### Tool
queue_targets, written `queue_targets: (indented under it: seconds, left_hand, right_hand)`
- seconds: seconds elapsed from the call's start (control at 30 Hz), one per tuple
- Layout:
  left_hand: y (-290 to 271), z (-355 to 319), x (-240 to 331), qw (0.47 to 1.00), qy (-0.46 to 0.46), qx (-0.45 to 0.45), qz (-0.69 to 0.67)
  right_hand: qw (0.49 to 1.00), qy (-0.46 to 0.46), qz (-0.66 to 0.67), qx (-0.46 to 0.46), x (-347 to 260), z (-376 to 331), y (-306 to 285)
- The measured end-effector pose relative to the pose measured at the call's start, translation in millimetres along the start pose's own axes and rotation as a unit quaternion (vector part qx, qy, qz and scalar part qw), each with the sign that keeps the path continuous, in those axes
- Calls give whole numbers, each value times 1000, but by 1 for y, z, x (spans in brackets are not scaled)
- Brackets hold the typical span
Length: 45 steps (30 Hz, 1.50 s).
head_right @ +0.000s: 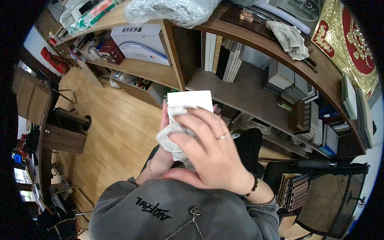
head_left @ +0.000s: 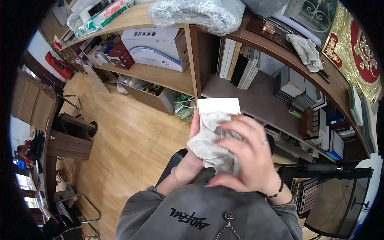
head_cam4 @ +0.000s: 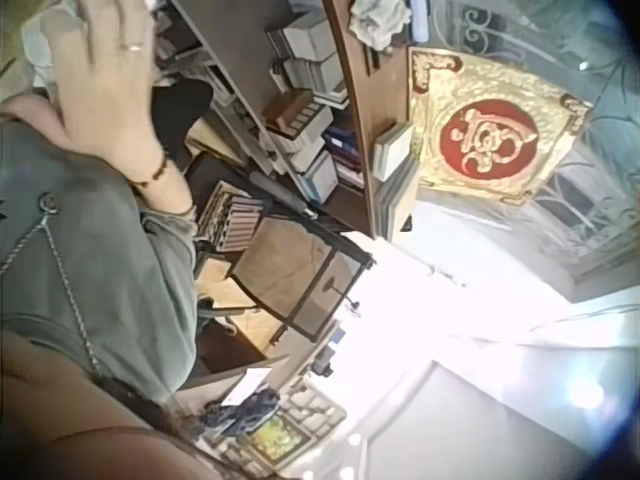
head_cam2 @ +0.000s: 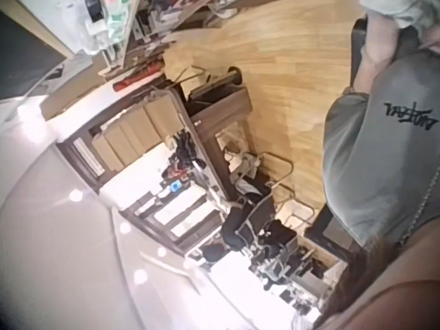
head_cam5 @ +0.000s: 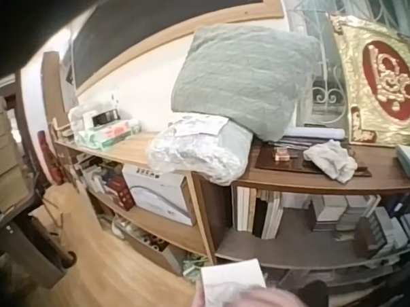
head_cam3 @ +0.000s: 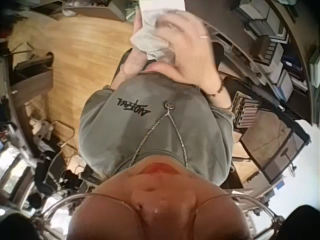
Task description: The person wipes sample boards with a cloth, places them onto a shelf, takes other sample boards from the shelf, and wipes them with the cloth.
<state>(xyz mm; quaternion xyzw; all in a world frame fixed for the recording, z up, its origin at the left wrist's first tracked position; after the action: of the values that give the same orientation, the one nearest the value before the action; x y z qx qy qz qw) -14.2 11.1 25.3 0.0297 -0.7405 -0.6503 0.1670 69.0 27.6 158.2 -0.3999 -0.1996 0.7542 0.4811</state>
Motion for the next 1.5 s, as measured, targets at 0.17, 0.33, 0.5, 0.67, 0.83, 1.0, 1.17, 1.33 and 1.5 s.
queue_targets:
  seconds: [0.17,0.33,0.5,0.67,0.83,1.0,1.17,1.33,1.5]
  left_hand:
    - [39,-17,17,948,167,-58,263]
    - [5,0,6,992,114,-53,31]
    - [-2,11,24,987,133,-41,80]
    - [0,16,22,990,119,-60,47]
    - [-20,13,14,986,144,28,81]
    - [-37,19,23,989,125,16,80]
    - [-31,22,16,996,88,0,20]
    - [-32,21,2,999,51,7,11]
    - [-31,23,-14,999,-7,-40,4]
  right_hand:
    - [990,21,-126,-56,26,-18,41]
    - [991,83,-105,25,67,-10,30]
    - [998,-8,-6,70,36,-23,50]
    - [998,-34,43,-17,46,-38,56]
    - [998,41,-51,10,62,-27,30]
    - [984,121,-125,49,74,-43,4]
    - [888,427,-2,172,145,-83,-51]
    - [875,391,100,266,155,-82,-70]
    - [877,309,58,362,117,-57,-95]
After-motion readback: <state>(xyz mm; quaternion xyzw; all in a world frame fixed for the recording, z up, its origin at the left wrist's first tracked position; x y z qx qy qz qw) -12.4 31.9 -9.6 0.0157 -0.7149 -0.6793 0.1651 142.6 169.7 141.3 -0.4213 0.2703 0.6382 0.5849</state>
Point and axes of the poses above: each hand's wrist, its own z-axis towards the middle knuckle, its own y-axis out of the palm, x = y × z, the point moved 7 cm from there along z, towards the middle knuckle, and after that the axes turned 2 degrees about x, right-handed, at the moved point
